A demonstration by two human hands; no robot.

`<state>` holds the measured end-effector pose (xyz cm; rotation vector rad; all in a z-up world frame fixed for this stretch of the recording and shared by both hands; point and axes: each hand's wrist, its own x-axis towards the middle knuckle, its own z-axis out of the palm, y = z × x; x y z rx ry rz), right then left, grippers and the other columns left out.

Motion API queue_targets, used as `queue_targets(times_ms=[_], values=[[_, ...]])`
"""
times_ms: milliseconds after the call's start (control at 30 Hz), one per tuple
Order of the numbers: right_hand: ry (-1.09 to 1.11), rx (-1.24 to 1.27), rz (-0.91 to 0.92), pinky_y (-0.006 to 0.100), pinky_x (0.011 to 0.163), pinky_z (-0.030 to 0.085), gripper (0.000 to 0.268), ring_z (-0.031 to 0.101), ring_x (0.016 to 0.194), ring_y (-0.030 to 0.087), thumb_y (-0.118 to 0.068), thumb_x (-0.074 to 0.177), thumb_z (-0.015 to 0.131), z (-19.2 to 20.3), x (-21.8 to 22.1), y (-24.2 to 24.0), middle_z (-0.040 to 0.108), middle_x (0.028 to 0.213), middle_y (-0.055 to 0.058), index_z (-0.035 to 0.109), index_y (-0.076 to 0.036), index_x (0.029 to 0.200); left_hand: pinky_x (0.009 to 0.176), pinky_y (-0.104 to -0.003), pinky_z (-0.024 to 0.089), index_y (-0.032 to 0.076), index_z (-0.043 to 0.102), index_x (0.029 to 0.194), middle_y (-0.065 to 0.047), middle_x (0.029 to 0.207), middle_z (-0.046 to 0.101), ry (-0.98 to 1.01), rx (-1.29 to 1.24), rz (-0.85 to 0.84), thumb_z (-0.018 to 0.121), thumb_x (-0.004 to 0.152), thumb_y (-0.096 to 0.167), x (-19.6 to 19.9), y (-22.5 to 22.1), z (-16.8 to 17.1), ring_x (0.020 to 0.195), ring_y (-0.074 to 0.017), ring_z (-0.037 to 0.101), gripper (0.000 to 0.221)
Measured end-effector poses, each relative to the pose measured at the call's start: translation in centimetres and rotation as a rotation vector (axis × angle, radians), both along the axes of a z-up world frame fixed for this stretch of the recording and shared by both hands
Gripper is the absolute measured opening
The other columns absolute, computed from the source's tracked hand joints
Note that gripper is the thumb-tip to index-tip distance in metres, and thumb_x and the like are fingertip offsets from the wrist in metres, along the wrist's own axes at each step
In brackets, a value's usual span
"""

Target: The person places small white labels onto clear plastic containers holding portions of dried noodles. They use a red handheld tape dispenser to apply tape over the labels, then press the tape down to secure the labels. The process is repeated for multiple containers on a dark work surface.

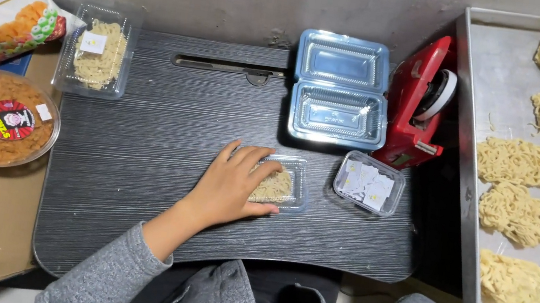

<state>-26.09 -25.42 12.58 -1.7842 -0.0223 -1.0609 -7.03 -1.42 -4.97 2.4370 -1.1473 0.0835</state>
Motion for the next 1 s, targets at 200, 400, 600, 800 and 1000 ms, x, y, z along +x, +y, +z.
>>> queue_targets(times_ms=[200,400,600,800,1000], values=[[0.142,0.093,-0.016,0.024,0.048,0.036,0.012,0.039,0.053,0.011,-0.014,0.108,0.047,-1.7,3.7,0.0,0.039,0.065,0.0,0.052,-0.007,0.116,0.108,-0.061,0.029,0.019,0.055,0.127,-0.014,0.132,0.053,-0.037,-0.085,-0.019,0.075,0.071,0.057,0.5,-1.3,-0.4,0.127,-0.0332,0.049,0.07],[0.259,0.195,-0.07,0.022,0.046,0.034,0.019,0.035,0.049,0.008,-0.012,0.108,0.047,-5.3,8.6,-2.9,0.036,0.059,-0.001,0.054,-0.004,0.123,0.11,-0.06,0.027,0.02,0.059,0.12,-0.009,0.134,0.053,-0.102,-0.199,-0.04,0.074,0.073,0.057,0.4,-1.0,0.3,0.128,-0.0293,0.048,0.062],[0.629,-0.152,-0.281,0.048,0.057,0.043,0.036,0.057,0.058,0.034,-0.012,0.105,0.054,-10.2,13.3,-7.0,0.054,0.055,0.022,0.057,0.005,0.136,0.11,-0.059,0.028,0.019,0.062,0.12,-0.006,0.131,0.057,-0.123,-0.267,-0.036,0.075,0.075,0.053,0.2,-1.1,-0.5,0.126,-0.0271,0.052,0.058],[0.963,-0.38,-0.427,0.056,0.077,0.048,0.034,0.063,0.088,0.051,-0.036,0.108,0.049,-11.9,16.7,-10.5,0.066,0.078,0.026,0.069,-0.009,0.114,0.11,-0.059,0.029,0.02,0.063,0.12,-0.005,0.129,0.058,-0.127,-0.284,-0.028,0.074,0.077,0.053,0.2,-1.1,-0.5,0.125,-0.0263,0.053,0.056],[1.024,-0.217,-0.405,0.04,0.058,0.05,0.027,0.067,0.058,0.027,-0.038,0.098,0.061,-11.3,17.4,-9.7,0.062,0.054,0.003,0.069,-0.012,0.1,0.109,-0.059,0.029,0.019,0.063,0.118,-0.006,0.129,0.059,-0.123,-0.286,-0.024,0.075,0.075,0.05,0.0,-1.0,-0.4,0.123,-0.027,0.053,0.054]])
